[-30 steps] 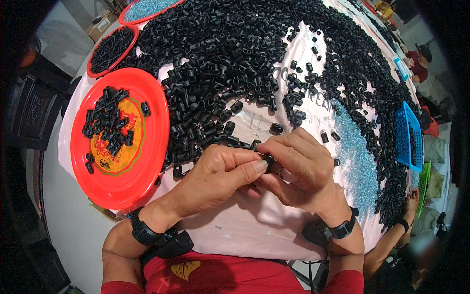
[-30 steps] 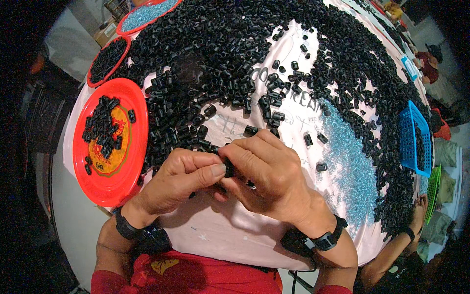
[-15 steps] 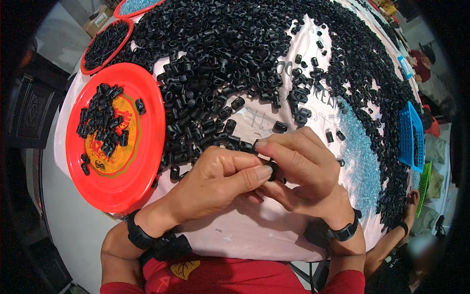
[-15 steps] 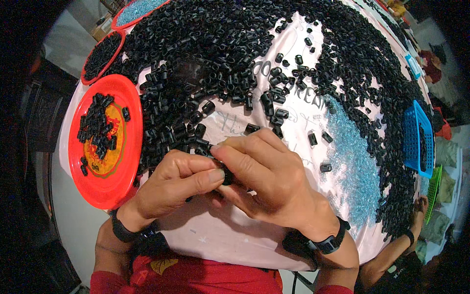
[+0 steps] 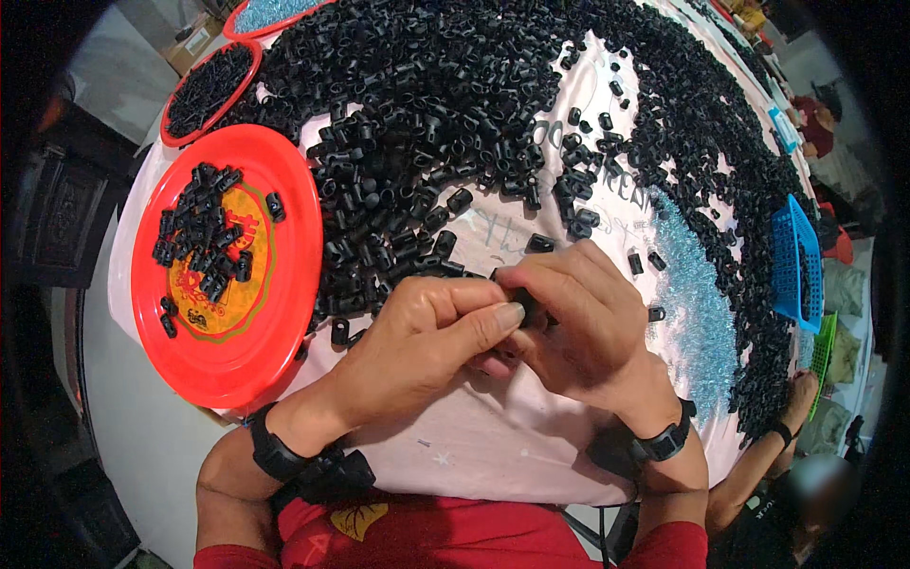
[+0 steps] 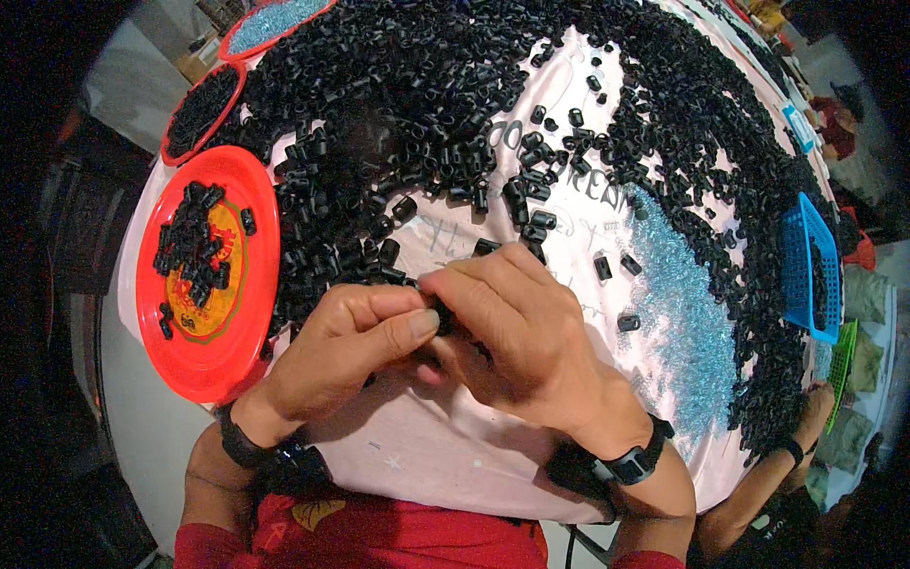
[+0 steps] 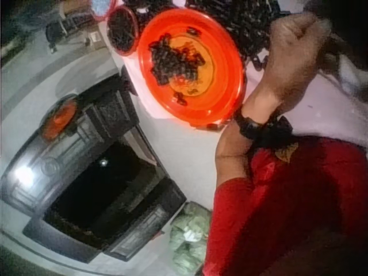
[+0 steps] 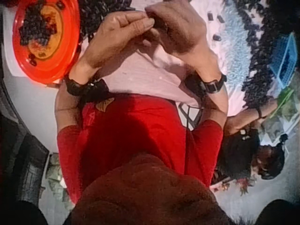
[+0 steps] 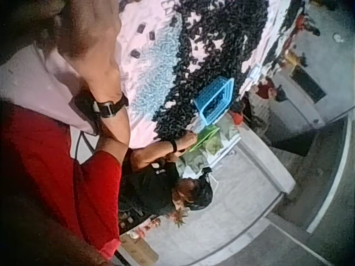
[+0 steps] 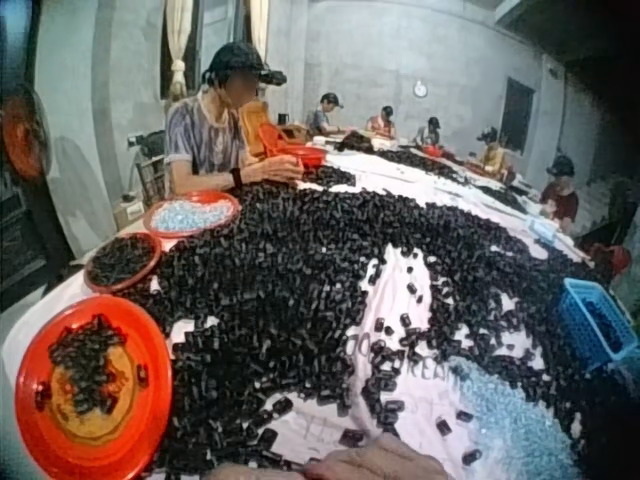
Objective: Sorting and inspecting small black plastic components at a table.
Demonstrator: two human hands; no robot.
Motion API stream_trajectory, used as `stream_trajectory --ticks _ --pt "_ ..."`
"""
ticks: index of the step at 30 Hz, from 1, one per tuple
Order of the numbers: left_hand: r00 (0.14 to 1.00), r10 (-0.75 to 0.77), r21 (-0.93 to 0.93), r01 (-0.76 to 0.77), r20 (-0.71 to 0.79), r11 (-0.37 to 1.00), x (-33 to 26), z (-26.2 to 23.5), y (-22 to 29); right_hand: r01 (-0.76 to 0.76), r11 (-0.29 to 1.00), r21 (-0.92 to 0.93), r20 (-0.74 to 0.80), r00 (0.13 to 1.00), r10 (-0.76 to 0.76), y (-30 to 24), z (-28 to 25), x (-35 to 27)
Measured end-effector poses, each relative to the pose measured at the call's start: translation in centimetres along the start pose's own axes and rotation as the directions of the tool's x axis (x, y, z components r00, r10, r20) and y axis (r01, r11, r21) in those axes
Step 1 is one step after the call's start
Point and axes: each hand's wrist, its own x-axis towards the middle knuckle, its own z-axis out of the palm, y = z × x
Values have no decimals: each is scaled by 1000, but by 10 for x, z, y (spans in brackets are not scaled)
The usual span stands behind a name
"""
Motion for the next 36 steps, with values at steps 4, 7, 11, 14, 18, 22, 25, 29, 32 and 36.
stream_trajectory --ticks 4,7,11,14,18,22,25,29,32,36 --pt "1000 0 -57 1 20 998 -1 -1 2 -4 999 31 7 1000 4 -4 -5 2" --pt "997 13 -28 -10 74 1000 -1 -3 1 3 991 133 61 998 -11 -7 -16 3" --pt "995 33 -100 -24 92 995 -1 -4 3 -137 964 226 136 985 108 -16 -25 2" --pt "995 49 -39 -46 83 998 -2 -3 4 -124 957 262 109 989 99 -12 -22 -1" --pt "999 24 -47 -22 31 999 -2 -1 9 -242 902 358 69 970 233 -10 -22 -2" --pt "999 26 -17 -27 -33 1000 -2 0 11 -332 893 304 48 942 333 -19 -26 0" --pt "998 46 -30 -47 -32 998 -3 -1 12 -300 914 273 29 952 304 -20 -27 2" --pt "998 48 -19 -49 -43 999 -3 -3 10 -270 910 314 -47 953 298 -17 -28 1" --pt "973 204 -69 -212 -105 975 2 -5 -2 -362 873 328 49 929 367 -25 -29 3" --pt "962 239 -24 -244 -129 969 1 -1 -5 -375 859 349 31 921 389 -20 -20 -1"
